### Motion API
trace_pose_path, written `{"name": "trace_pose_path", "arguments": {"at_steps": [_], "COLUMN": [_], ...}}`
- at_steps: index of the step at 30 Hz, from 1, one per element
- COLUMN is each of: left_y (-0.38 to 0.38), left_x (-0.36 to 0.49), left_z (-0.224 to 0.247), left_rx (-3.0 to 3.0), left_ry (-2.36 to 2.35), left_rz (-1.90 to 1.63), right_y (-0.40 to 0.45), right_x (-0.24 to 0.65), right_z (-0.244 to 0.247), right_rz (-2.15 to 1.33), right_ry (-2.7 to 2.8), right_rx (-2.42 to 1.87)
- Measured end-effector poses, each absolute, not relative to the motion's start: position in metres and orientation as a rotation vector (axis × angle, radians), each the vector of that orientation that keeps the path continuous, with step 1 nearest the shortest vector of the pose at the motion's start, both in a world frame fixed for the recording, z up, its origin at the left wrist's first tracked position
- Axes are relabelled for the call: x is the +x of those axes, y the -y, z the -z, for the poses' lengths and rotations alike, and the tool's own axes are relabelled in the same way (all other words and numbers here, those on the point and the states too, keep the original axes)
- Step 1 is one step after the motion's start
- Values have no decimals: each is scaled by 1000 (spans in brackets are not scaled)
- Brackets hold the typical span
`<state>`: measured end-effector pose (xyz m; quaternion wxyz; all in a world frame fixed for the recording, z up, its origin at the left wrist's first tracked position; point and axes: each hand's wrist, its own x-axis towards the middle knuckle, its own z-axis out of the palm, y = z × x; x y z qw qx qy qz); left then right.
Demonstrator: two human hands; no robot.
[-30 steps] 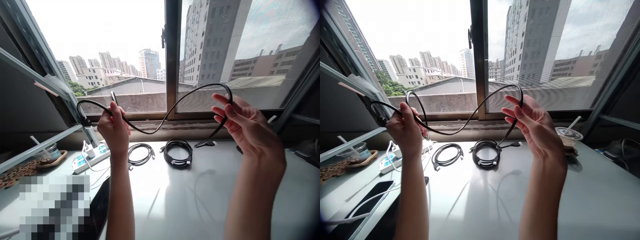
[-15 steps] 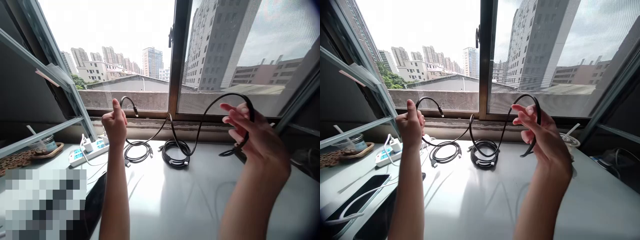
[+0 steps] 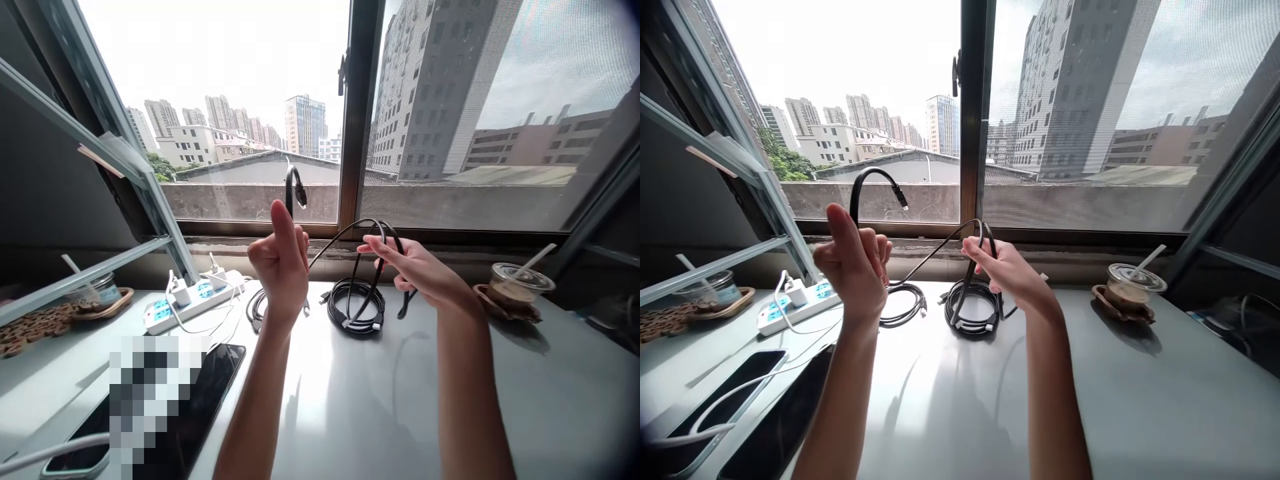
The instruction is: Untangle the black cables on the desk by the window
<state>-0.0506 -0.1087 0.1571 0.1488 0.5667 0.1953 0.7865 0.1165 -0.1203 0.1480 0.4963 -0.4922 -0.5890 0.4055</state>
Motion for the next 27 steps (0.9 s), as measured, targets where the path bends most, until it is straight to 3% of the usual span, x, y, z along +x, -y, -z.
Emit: {"name": "trace_pose_path", "arguments": {"at_steps": [4, 8, 12, 21, 23, 27], "left_y": [111, 114, 124, 123, 119, 115], "left_x": [-47, -50, -47, -22, -19, -19], "left_z": [-147, -142, -149, -146, -143, -140], "left_rx": [1898, 2272, 2628, 2883, 2908, 2776], "left_ry": [-515, -384, -222, -793, -840, -524], "left_rz": [-2218, -2073, -1758, -1025, -1174, -2064], "right_y": [118, 114, 105, 124, 127, 128], "right_x": [118, 134, 157, 189, 188, 178], "right_z": [-149, -147, -143, -145, -147, -151], "right_rz": [-949, -683, -488, -450, -453, -489], "right_ry": [1390, 1261, 1104, 1097, 1084, 1104], "right_rx": [-1068, -1032, -1020, -919, -908, -885]}}
